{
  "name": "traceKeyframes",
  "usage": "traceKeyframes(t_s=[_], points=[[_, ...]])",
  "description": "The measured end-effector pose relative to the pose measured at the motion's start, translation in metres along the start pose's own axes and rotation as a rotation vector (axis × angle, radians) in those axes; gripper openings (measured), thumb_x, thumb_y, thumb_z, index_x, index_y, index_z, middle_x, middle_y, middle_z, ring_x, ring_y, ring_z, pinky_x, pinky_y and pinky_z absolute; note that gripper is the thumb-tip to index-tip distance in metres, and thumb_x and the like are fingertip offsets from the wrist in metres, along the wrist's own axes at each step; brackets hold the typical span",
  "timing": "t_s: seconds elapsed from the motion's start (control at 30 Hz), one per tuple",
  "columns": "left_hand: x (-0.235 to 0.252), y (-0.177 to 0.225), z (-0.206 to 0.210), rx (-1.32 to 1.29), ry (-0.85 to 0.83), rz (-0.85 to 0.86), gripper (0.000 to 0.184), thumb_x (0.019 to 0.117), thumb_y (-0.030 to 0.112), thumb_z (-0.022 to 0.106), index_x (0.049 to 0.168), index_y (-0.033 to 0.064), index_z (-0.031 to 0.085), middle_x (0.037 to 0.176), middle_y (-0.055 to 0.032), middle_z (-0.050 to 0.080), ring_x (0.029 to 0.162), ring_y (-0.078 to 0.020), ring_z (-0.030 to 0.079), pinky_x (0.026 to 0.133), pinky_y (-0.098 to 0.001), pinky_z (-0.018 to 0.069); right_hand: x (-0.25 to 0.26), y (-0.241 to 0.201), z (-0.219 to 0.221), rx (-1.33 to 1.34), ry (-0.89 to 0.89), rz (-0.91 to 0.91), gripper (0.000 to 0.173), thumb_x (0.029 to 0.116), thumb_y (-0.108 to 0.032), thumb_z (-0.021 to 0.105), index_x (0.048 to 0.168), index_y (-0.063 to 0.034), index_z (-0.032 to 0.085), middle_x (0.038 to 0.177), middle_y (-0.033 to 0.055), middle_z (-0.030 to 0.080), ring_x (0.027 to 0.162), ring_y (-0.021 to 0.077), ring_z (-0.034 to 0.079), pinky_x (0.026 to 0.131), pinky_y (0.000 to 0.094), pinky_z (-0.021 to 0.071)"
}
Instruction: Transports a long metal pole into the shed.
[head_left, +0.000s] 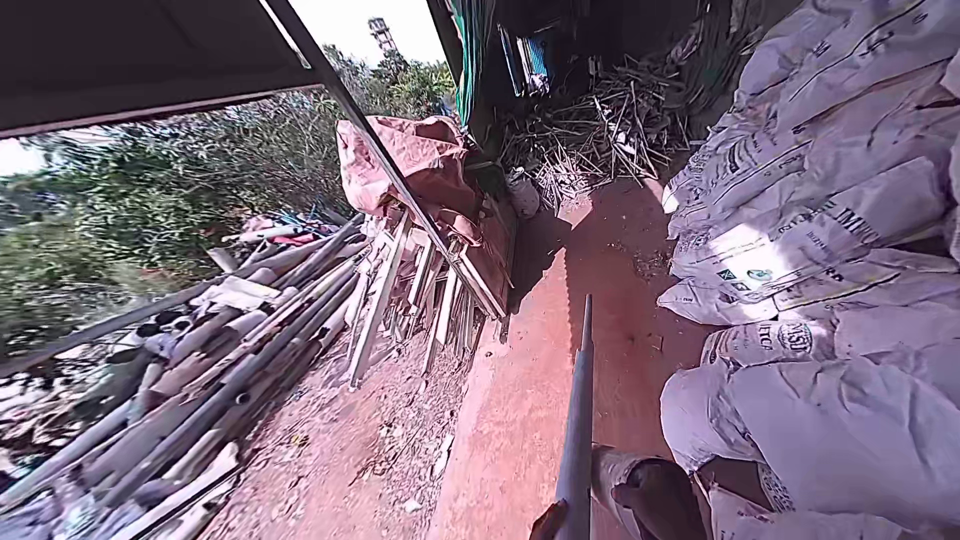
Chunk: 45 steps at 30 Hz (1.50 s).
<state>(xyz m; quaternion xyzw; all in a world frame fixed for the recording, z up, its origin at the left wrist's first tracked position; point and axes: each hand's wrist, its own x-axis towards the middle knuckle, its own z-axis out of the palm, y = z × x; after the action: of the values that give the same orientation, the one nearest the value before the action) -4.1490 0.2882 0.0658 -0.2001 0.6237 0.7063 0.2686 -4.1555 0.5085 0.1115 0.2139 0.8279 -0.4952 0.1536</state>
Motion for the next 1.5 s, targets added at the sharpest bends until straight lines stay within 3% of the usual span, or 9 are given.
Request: traceKeyframes(t_s=[0.23, 0.47, 0.73, 0.83, 1.0, 1.13, 1.27, 1.33, 1.5], points=[[0.138, 0.131, 0.062, 0.073, 0.019, -0.058, 0.036, 0.1099, 0.024, 0.037, 0.121, 0.0005, 0.063, 0.096, -0.0070, 0.071, 0.084, -0.0102, 0.069, 0.080, -0.0312, 0.0587, 0.179, -0.076, -0.073, 0.256, -0.023, -0.072, 0.042, 0.0735, -0.014, 0.078, 0.052, -0.0171, 0.042, 0.047, -0.0081, 0.040, 0.044, 0.0045, 0.038, 0.048, 0.0287, 0.0348], [0.311, 0.234, 0.095, 0.021, 0.024, -0.056, 0.036, 0.1099, 0.026, 0.040, 0.119, 0.0018, 0.065, 0.094, -0.0076, 0.072, 0.081, -0.0115, 0.069, 0.076, -0.0311, 0.0594, 0.375, -0.128, -0.104, 0.258, 0.038, -0.025, 0.039, 0.0707, -0.017, 0.080, 0.053, -0.0153, 0.046, 0.048, -0.0062, 0.043, 0.044, 0.0066, 0.041, 0.049, 0.0311, 0.0368], [0.474, 0.386, 0.147, 0.041, 0.013, -0.048, 0.035, 0.1092, 0.026, 0.043, 0.122, 0.0016, 0.064, 0.098, -0.0072, 0.072, 0.084, -0.0099, 0.069, 0.078, -0.0296, 0.0590, 0.554, -0.240, -0.183, 0.195, -0.008, 0.002, 0.035, 0.0786, -0.015, 0.079, 0.060, -0.0114, 0.049, 0.055, -0.0040, 0.044, 0.052, 0.0090, 0.044, 0.056, 0.0320, 0.0400], [0.542, 0.432, 0.171, 0.013, 0.010, -0.070, 0.033, 0.1094, 0.025, 0.042, 0.118, 0.0019, 0.065, 0.091, -0.0065, 0.071, 0.078, -0.0097, 0.069, 0.072, -0.0286, 0.0593, 0.629, -0.265, -0.210, 0.274, 0.046, 0.007, 0.036, 0.0759, -0.012, 0.079, 0.058, -0.0122, 0.049, 0.053, -0.0049, 0.044, 0.050, 0.0075, 0.044, 0.054, 0.0303, 0.0397], [0.667, 0.493, 0.214, 0.068, 0.002, -0.038, 0.035, 0.1088, 0.026, 0.043, 0.119, 0.0016, 0.065, 0.094, -0.0080, 0.072, 0.081, -0.0116, 0.069, 0.076, -0.0309, 0.0594, 0.766, -0.294, -0.253, 0.266, 0.007, -0.021, 0.033, 0.0769, -0.013, 0.078, 0.060, -0.0121, 0.050, 0.054, -0.0049, 0.045, 0.051, 0.0078, 0.045, 0.055, 0.0307, 0.0402], [0.745, 0.561, 0.256, 0.051, 0.020, -0.016, 0.035, 0.1090, 0.024, 0.041, 0.119, -0.0001, 0.064, 0.095, -0.0080, 0.071, 0.081, -0.0101, 0.068, 0.077, -0.0299, 0.0589, 0.853, -0.351, -0.309, 0.130, -0.086, -0.022, 0.030, 0.0834, -0.015, 0.079, 0.066, -0.0056, 0.057, 0.061, 0.0005, 0.050, 0.061, 0.0120, 0.048, 0.064, 0.0347, 0.0422], [0.812, 0.613, 0.278, -0.008, 0.042, -0.019, 0.035, 0.1088, 0.022, 0.041, 0.119, -0.0005, 0.065, 0.097, -0.0088, 0.072, 0.084, -0.0111, 0.069, 0.079, -0.0306, 0.0592, 0.938, -0.383, -0.339, 0.183, -0.091, -0.025, 0.036, 0.0815, -0.016, 0.079, 0.060, -0.0114, 0.051, 0.056, -0.0031, 0.046, 0.055, 0.0098, 0.045, 0.058, 0.0323, 0.0398], [0.849, 0.641, 0.287, -0.005, 0.052, -0.015, 0.035, 0.1093, 0.023, 0.041, 0.121, 0.0001, 0.064, 0.098, -0.0083, 0.072, 0.085, -0.0108, 0.069, 0.080, -0.0303, 0.0589, 0.990, -0.391, -0.343, 0.248, -0.043, -0.063, 0.034, 0.0737, -0.016, 0.078, 0.056, -0.0153, 0.049, 0.051, -0.0063, 0.045, 0.047, 0.0065, 0.045, 0.051, 0.0303, 0.0390], [0.954, 0.706, 0.309, -0.055, 0.072, -0.053, 0.033, 0.1100, 0.024, 0.040, 0.120, 0.0023, 0.063, 0.092, -0.0059, 0.071, 0.080, -0.0090, 0.069, 0.075, -0.0286, 0.0594, 1.110, -0.433, -0.365, 0.190, -0.048, -0.052, 0.032, 0.0753, -0.019, 0.079, 0.059, -0.0136, 0.051, 0.055, -0.0043, 0.048, 0.052, 0.0088, 0.049, 0.056, 0.0328, 0.0425]])
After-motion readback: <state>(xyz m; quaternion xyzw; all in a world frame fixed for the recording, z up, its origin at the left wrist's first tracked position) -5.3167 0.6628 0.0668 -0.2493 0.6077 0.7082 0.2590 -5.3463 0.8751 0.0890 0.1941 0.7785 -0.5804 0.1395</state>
